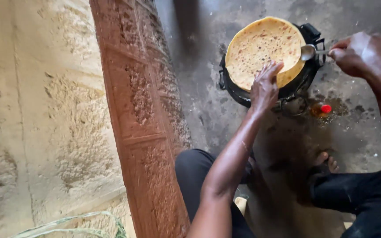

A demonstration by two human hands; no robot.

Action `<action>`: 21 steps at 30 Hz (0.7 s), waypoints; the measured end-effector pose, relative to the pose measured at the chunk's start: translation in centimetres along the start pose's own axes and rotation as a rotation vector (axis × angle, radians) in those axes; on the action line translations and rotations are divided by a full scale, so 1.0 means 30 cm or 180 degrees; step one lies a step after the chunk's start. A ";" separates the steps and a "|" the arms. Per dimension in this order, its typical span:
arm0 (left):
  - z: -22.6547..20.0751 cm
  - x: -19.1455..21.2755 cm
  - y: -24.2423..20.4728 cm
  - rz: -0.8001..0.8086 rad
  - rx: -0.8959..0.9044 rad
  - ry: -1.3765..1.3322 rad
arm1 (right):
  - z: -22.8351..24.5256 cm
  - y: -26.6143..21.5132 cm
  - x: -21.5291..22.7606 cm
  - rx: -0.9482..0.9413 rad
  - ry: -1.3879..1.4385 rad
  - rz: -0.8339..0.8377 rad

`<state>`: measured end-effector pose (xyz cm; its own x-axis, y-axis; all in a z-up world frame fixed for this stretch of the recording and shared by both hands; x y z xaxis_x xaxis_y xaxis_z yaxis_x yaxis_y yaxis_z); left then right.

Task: Cooking flatbreads on a griddle by flipping them and applying oil.

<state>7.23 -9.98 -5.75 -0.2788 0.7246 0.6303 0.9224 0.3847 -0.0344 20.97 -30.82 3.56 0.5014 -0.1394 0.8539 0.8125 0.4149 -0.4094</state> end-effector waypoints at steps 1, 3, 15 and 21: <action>-0.008 -0.002 -0.011 0.0033 0.0015 0.0055 | 0.002 -0.002 -0.002 0.0000 0.0181 -0.0030; -0.027 0.008 -0.027 0.0051 0.0038 0.0109 | -0.004 0.011 -0.017 0.0014 0.0358 -0.0056; -0.077 0.003 -0.056 0.0189 -0.0059 0.0470 | -0.039 0.045 -0.034 -0.0169 0.0028 -0.0116; -0.140 0.101 0.129 0.0880 -0.0605 0.1402 | -0.063 0.062 0.071 0.0080 0.0197 -0.0594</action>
<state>11.07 -8.71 -0.72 0.0814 0.4606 0.8839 0.9887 0.0746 -0.1299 24.11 -32.04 4.02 0.3608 -0.2706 0.8925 0.8857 0.3991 -0.2371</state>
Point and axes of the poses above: each hand's wrist, its own y-axis towards the middle knuckle, its own x-axis out of the back of the hand, z = x × y, the point moved 8 cm from there along y, towards the middle knuckle, and after that the axes turned 7 degrees about x, right-handed, at the moved point
